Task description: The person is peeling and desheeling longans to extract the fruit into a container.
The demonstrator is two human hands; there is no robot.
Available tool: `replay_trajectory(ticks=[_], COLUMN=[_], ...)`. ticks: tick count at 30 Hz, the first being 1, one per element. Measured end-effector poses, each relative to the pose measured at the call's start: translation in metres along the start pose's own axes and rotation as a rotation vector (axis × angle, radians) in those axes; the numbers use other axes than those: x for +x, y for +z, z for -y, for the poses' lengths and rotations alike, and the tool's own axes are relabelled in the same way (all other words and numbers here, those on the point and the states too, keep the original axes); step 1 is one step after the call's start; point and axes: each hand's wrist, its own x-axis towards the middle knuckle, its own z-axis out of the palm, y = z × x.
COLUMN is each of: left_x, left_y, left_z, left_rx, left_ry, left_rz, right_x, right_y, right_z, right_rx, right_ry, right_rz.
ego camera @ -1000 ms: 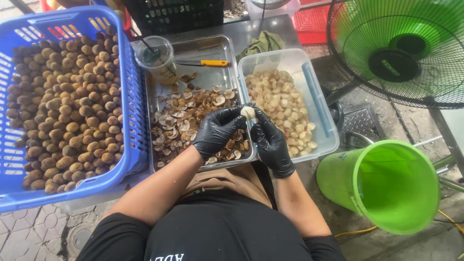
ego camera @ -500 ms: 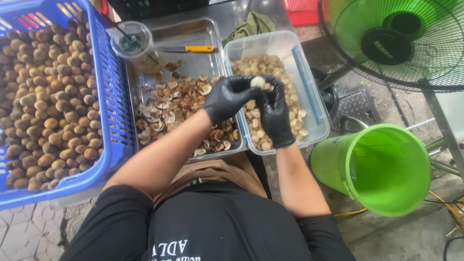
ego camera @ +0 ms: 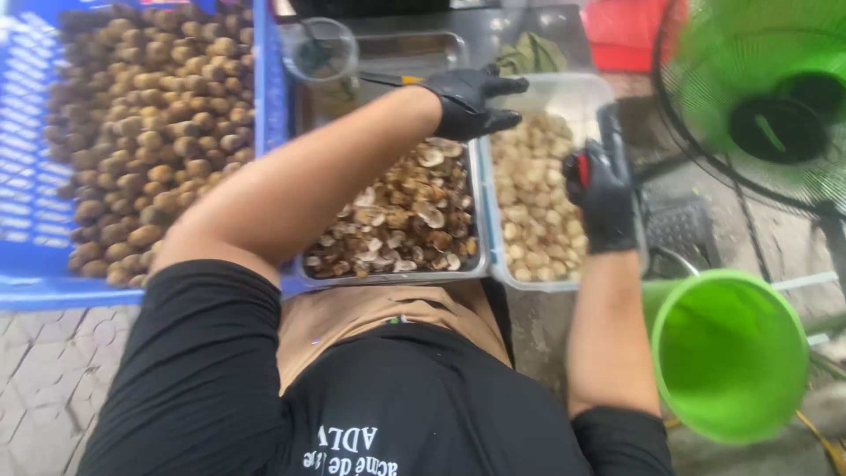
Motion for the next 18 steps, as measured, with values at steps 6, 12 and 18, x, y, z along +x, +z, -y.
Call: replay_trajectory(ticks=[6, 12, 18], left_x=[-0.166, -0.282, -0.258], left_y=[-0.145, -0.166, -0.108], left_z=[0.135, 0.269, 0.386], left_rx=[0.16, 0.275, 0.11], left_ry=[-0.341, -0.778, -0.519], left_rz=[-0.112, -0.161, -0.502], right_x=[-0.044, -0.085, -0.124], right_y=[0.022, 0.045, 0.044], right_z=[0.055, 0.026, 0.023], right_rx=[-0.519, 0.289, 0.102], right_ry=[-0.246, 0.473, 0.383], right_rz=[0.109, 0.035, 0.086])
